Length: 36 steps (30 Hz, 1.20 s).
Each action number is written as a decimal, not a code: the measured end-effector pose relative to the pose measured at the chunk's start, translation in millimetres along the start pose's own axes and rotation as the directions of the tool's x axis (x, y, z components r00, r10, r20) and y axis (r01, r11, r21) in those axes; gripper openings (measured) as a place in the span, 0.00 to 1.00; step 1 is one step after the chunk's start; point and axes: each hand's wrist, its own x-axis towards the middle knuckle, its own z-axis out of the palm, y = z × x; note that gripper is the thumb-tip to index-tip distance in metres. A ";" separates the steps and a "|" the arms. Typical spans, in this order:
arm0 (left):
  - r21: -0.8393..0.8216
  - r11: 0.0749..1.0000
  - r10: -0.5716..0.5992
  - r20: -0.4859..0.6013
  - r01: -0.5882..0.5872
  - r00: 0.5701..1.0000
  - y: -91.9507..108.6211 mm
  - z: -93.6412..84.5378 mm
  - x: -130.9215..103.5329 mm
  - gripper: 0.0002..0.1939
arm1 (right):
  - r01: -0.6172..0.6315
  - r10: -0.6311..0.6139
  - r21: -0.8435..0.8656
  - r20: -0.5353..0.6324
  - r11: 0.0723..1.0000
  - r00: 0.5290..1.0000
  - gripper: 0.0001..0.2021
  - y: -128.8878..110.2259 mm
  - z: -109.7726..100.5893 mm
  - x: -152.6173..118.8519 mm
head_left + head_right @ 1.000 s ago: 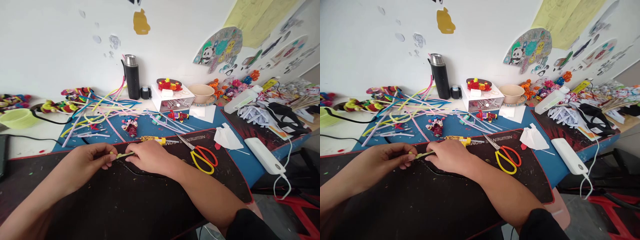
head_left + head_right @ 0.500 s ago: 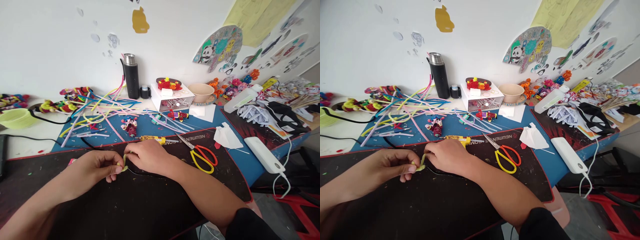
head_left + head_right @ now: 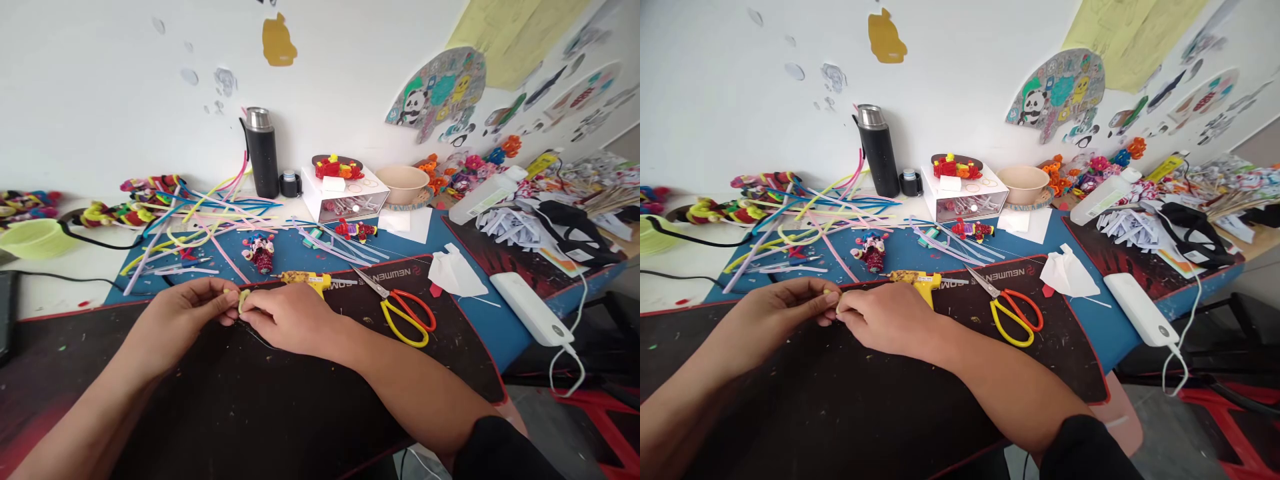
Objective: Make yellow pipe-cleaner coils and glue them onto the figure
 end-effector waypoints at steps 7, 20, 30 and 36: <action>-0.442 0.896 -0.029 0.018 0.034 0.999 -10.7 2.9 1.1 0.28 | 0.007 -0.001 0.131 -0.046 0.991 0.999 0.08 -1.9 -2.4 -0.3; 0.006 1.000 -0.018 0.328 0.017 0.945 -0.6 -19.4 -8.9 0.25 | -0.103 0.094 0.193 0.055 0.976 0.994 0.08 -0.4 -15.6 5.0; 0.362 0.931 -0.029 0.201 -0.047 0.979 -18.7 -20.7 0.8 0.26 | -0.050 0.053 -0.045 0.061 0.998 0.997 0.10 7.5 -10.5 5.7; 0.359 0.931 -0.024 0.231 -0.062 0.973 -21.5 -25.0 0.3 0.27 | -0.052 0.058 -0.071 0.080 0.996 0.995 0.11 3.4 -11.6 4.5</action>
